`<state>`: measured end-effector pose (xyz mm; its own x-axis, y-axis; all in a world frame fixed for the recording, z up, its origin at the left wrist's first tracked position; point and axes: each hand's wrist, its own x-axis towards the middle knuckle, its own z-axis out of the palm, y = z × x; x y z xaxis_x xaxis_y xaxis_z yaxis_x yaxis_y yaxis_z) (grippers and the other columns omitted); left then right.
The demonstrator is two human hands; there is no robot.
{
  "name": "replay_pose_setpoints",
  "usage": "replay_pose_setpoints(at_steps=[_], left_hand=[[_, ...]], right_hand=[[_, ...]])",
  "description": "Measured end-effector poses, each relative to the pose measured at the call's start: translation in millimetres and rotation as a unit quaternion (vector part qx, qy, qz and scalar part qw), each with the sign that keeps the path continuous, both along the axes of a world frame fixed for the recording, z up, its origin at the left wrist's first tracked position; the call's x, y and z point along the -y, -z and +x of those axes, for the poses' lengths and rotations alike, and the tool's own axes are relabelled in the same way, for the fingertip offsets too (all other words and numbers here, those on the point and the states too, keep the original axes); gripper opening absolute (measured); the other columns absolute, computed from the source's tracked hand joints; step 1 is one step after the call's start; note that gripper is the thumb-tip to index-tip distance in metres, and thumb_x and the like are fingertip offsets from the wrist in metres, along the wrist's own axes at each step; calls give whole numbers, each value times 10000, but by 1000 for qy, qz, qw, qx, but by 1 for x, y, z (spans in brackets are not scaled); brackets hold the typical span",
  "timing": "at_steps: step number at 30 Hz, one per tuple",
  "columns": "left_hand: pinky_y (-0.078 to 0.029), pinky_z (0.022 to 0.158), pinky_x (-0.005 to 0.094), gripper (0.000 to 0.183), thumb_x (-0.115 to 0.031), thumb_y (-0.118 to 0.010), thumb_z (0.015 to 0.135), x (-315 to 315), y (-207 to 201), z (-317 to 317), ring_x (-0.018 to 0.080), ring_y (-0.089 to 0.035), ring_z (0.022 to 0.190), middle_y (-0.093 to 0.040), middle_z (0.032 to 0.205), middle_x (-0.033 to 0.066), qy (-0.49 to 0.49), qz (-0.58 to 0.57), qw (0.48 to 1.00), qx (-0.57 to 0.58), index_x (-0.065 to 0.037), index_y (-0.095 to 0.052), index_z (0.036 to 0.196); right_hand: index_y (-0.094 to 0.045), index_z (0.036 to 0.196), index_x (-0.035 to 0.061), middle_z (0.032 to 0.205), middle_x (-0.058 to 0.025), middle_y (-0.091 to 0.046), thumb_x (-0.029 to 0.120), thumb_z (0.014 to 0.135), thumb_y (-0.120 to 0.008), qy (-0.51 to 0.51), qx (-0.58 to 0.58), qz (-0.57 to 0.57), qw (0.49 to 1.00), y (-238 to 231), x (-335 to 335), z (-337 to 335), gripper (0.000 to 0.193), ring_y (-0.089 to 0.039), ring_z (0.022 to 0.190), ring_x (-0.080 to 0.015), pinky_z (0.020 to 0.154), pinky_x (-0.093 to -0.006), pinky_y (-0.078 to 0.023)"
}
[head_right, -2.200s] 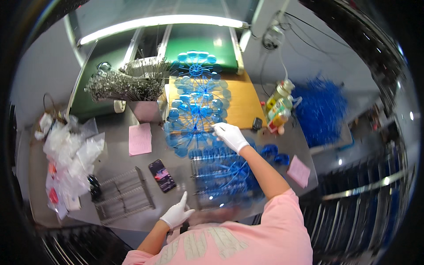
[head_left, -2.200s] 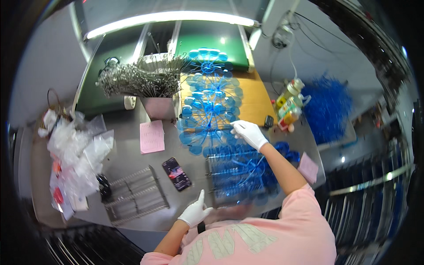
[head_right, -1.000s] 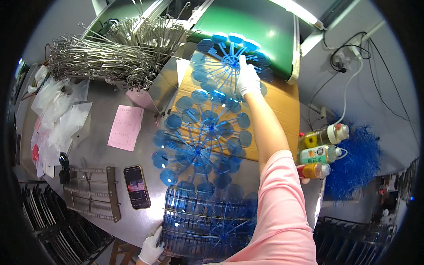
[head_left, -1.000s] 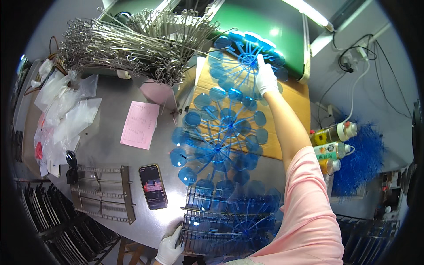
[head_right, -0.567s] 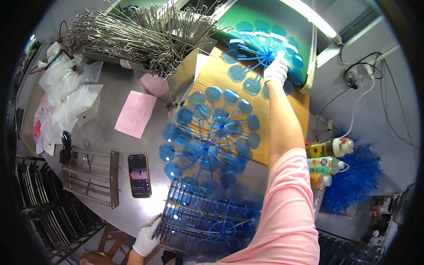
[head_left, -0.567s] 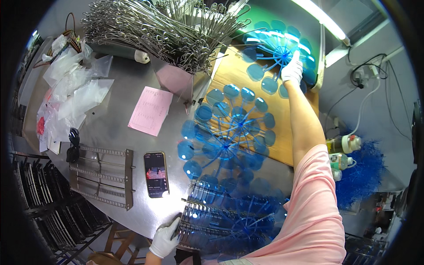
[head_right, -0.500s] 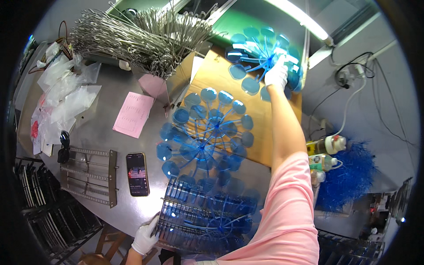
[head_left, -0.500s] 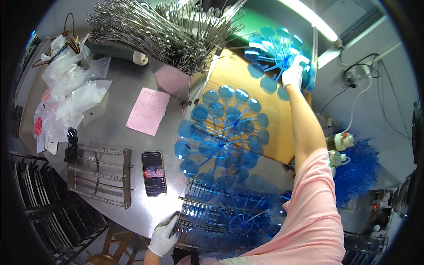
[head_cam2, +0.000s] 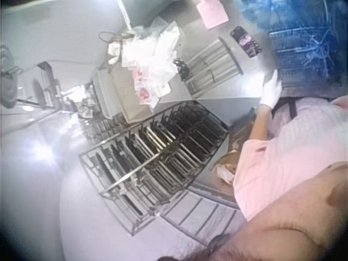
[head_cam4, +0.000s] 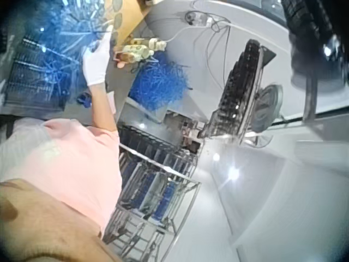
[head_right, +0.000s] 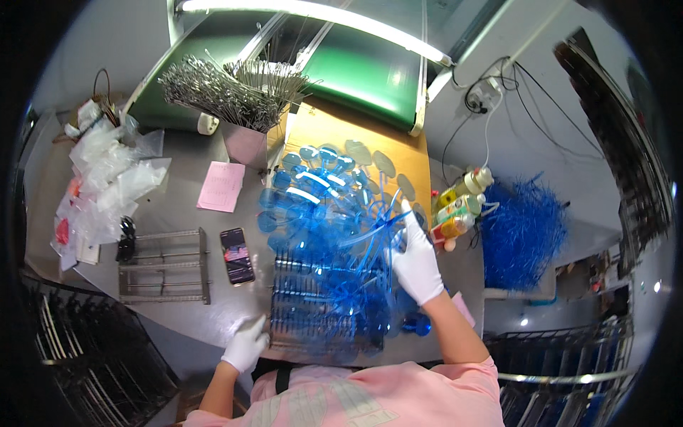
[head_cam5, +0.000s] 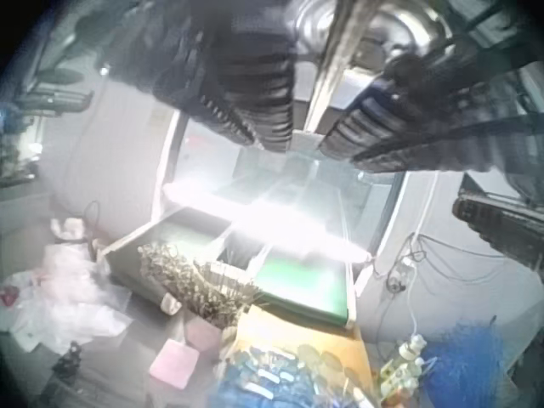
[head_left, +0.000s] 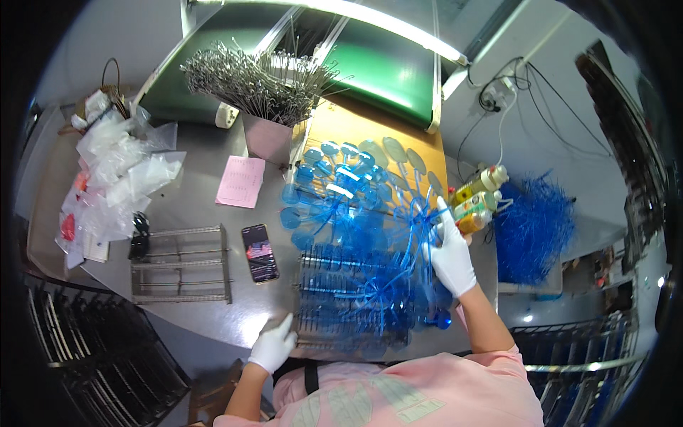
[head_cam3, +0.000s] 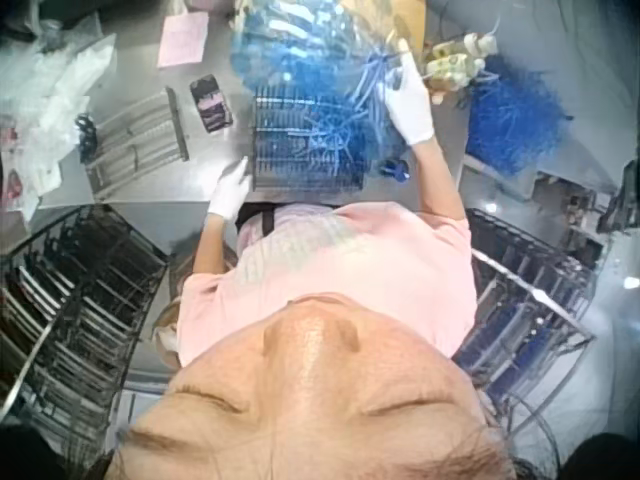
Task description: The person picks small orange and brown components from a basket and places them into a clear plastic bag. They then walk to a table, place the bag down, and handle black and blue decorative pieces, arranging them on a metal rack. The person moves through the facility, handling various items and placing them on racks.
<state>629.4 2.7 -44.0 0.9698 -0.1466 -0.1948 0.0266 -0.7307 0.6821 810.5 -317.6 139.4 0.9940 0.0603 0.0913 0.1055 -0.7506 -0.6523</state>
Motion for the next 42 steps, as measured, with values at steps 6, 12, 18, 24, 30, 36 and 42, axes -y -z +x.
replay_pose_setpoints(at_steps=[6, 12, 18, 24, 30, 36, 42], left_hand=[[-442, 1048, 390, 739, -85, -746, 845, 19, -86, 60, 249, -517, 1293, -467, 1476, 153, 18, -526, 842, 122, 9, -386, 1483], [-387, 1132, 440, 1333, -274, -965, 611, 63, -144, 69, 269, -495, 1302, -370, 1492, 130, 134, -596, 773, 169, -154, -55, 1578], [-391, 1128, 441, 1208, -141, -1001, 502, 40, -177, 85, 275, -478, 1332, -408, 1506, 132, 278, -554, 762, 190, -68, -314, 1493], [-386, 1111, 401, 877, -164, -956, 602, 7, -194, 85, 257, -499, 1298, -517, 1411, 148, 333, -414, 840, 116, -28, -520, 1351], [-436, 1082, 435, 864, -127, -972, 570, 40, -180, 83, 292, -573, 1216, -560, 1312, 138, 197, -578, 783, 120, -95, -454, 1261], [-509, 864, 326, 658, -126, -889, 650, 41, -220, 74, 173, -578, 1039, -580, 1120, 67, 127, -293, 931, 179, -102, -556, 1217], [-550, 725, 414, 517, -133, -739, 726, 23, -319, 67, 371, -620, 983, -580, 1169, 191, 238, 260, 769, 534, -280, -610, 1205]], right_hand=[[-332, 1537, 46, 849, -100, -522, -35, 772, -675, -31, 39, 71, 996, -24, -73, -117, 842, -542, 730, -201, 721, -314, -493], [-244, 1544, 22, 1087, -232, -528, 64, 835, -646, -94, 154, 30, 983, -12, -120, -166, 816, -583, 930, -414, 783, -472, -499], [-216, 1492, -89, 1066, -253, -551, 160, 871, -620, -41, 105, -16, 993, -23, -135, -181, 781, -588, 894, -440, 745, -491, -507], [-269, 1349, -136, 918, -279, -647, 159, 873, -563, -124, -43, 165, 978, -32, -151, -168, 633, -664, 861, -423, 741, -442, -541], [-386, 1266, -173, 1030, -325, -617, 142, 867, -552, -123, 108, 69, 984, -15, -144, -149, 534, -637, 963, -446, 807, -478, -528], [-580, 1207, 47, 1044, -222, -619, 124, 885, -618, -193, 123, 156, 961, 18, -105, -133, 334, -634, 982, -369, 833, -404, -526], [-510, 1405, 74, 1165, -75, -669, 198, 947, -659, -240, -423, 595, 640, 19, -36, -128, 497, -669, 989, -194, 829, -343, -560]])
